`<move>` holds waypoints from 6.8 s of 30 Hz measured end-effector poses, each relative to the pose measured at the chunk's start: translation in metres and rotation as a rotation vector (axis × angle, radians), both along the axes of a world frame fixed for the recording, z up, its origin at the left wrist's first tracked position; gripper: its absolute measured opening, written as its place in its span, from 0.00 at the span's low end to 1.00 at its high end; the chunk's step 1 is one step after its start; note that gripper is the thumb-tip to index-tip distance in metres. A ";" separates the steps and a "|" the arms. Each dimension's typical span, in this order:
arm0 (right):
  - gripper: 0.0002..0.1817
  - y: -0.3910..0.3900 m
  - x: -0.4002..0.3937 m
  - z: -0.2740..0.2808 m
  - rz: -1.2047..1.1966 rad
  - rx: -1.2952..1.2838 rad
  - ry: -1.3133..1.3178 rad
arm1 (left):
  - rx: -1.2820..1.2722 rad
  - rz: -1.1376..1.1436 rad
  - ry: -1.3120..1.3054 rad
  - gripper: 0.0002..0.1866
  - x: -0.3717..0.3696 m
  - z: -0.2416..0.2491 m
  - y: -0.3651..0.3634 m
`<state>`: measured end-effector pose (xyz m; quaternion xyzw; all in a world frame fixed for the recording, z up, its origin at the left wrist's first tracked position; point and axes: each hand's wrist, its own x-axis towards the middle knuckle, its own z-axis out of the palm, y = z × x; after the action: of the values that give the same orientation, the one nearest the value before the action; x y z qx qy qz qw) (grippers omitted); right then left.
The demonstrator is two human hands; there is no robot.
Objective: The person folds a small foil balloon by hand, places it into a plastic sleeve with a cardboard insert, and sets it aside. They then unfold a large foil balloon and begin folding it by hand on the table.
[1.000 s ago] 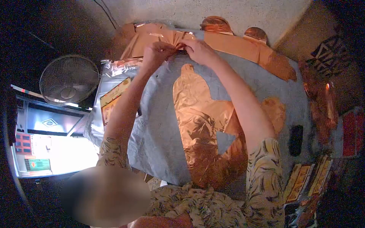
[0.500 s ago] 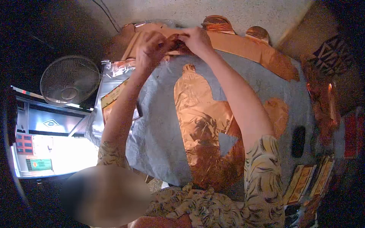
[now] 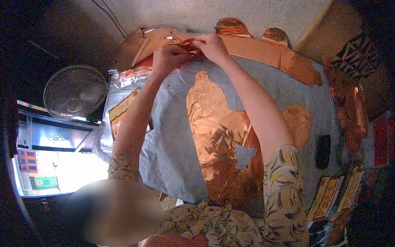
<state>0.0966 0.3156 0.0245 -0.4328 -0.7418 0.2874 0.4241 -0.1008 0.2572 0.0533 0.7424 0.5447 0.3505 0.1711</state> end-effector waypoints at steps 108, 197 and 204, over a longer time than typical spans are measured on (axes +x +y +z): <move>0.46 -0.473 0.116 -0.018 -0.212 -0.052 -0.659 | 0.264 -0.252 0.006 0.24 0.143 -0.012 -0.099; 0.40 -0.464 0.084 -0.016 -0.382 -0.120 -0.809 | -0.423 -0.491 -0.387 0.19 0.137 -0.023 -0.116; 0.40 -0.464 0.086 -0.022 -0.389 -0.103 -0.842 | -0.210 -0.228 -0.132 0.25 0.128 0.033 -0.173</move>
<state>0.1827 -0.1480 0.0024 -0.6634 -0.7392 0.0384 0.1098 0.0269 0.0845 0.0859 0.7529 0.4782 0.3178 0.3217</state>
